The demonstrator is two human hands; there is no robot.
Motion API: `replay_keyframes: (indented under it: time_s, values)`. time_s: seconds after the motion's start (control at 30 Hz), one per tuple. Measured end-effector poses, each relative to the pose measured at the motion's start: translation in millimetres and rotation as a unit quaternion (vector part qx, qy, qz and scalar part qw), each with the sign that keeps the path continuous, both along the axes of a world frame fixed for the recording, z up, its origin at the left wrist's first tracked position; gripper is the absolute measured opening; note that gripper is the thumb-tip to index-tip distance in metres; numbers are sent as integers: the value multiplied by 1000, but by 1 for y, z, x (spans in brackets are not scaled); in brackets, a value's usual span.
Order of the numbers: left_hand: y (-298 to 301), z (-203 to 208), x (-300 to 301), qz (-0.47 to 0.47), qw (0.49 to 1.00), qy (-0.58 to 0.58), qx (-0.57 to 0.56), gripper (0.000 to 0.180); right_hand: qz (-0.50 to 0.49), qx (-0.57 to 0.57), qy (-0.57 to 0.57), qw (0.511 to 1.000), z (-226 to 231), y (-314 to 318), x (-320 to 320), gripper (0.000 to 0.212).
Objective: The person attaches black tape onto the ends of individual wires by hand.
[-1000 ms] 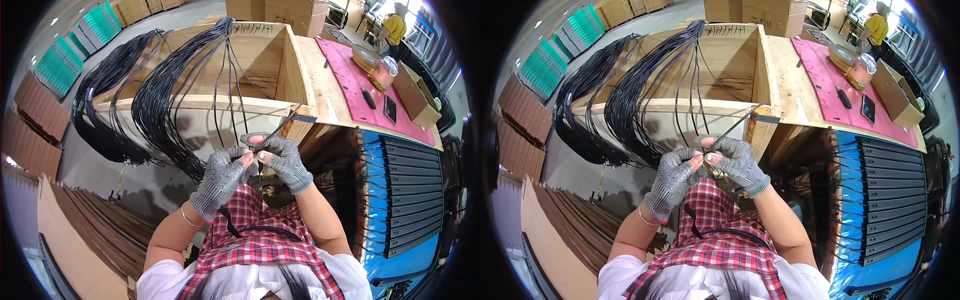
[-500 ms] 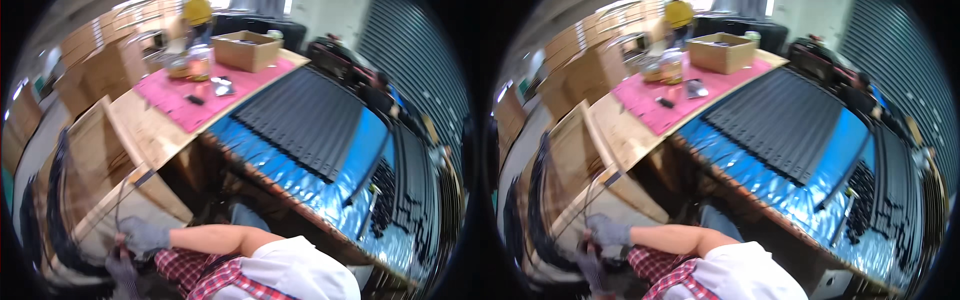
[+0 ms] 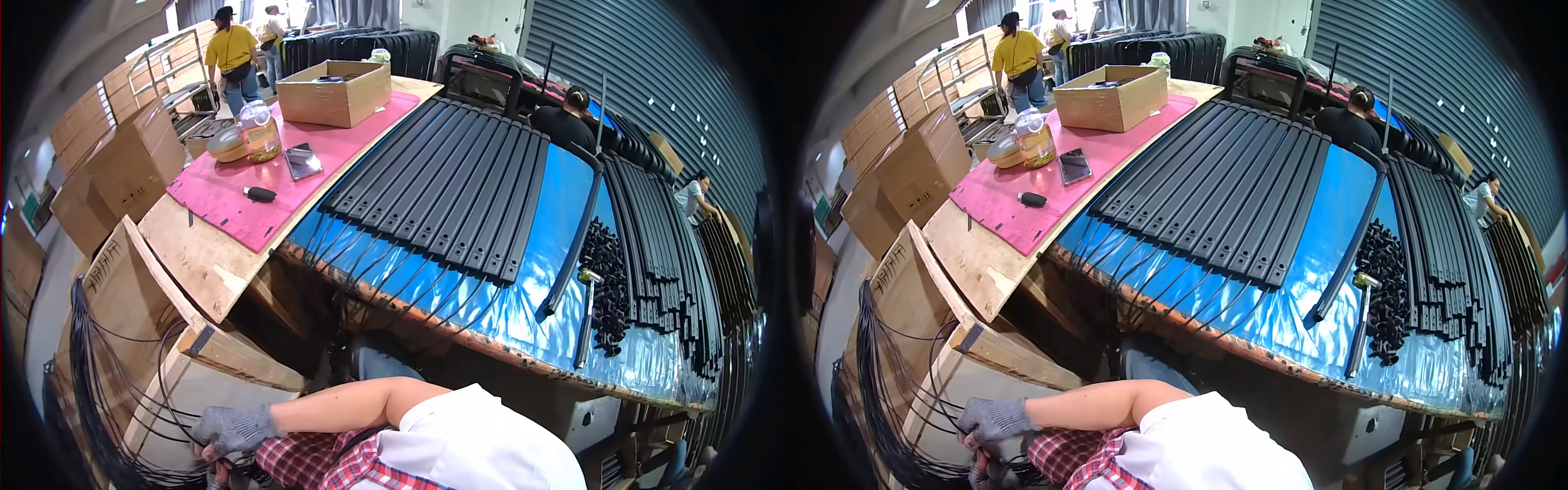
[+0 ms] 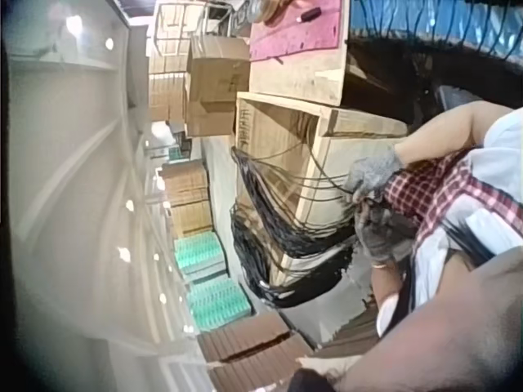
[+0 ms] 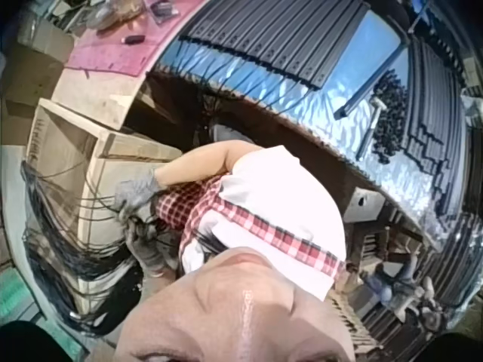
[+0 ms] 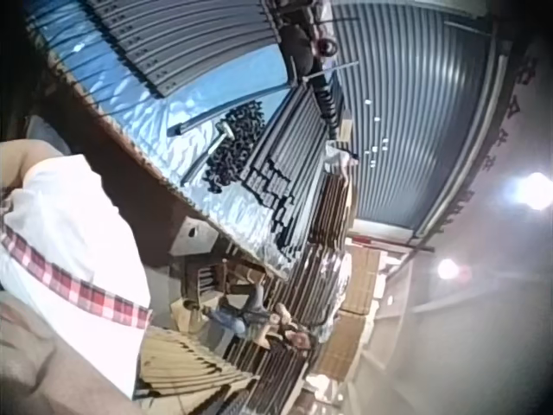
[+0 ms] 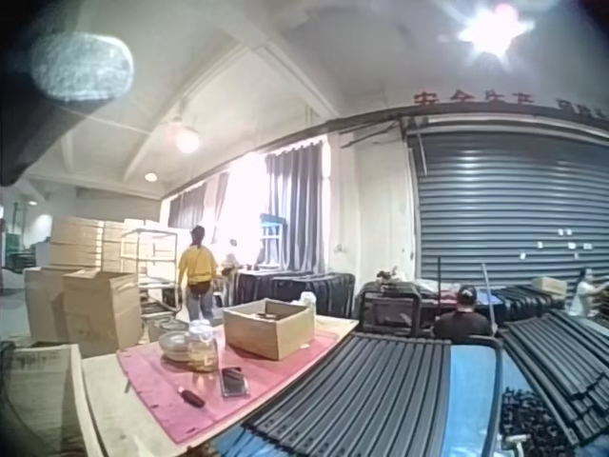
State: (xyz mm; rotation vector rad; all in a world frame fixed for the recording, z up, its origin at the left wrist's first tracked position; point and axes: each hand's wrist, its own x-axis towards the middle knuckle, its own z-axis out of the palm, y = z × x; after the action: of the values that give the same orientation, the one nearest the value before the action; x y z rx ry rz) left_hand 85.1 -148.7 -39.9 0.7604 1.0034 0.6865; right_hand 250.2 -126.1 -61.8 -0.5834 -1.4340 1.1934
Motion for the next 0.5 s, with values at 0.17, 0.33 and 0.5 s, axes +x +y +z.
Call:
replay_keyframes:
  time_s: [0.17, 0.33, 0.5]
  values:
    - [1, -6, -8, -13, 999, -8, 39, 23, 75, -6, 36, 997, 6, -4, 2, 10]
    - [16, -18, -27, -73, 962, 142, 220, 27, -189, 130, -148, 962, -26, 13, -26, 15]
    - [22, -48, -18, 14, 777, 336, 532, 21, -170, 1, -237, 956, -15, 17, -21, 31]
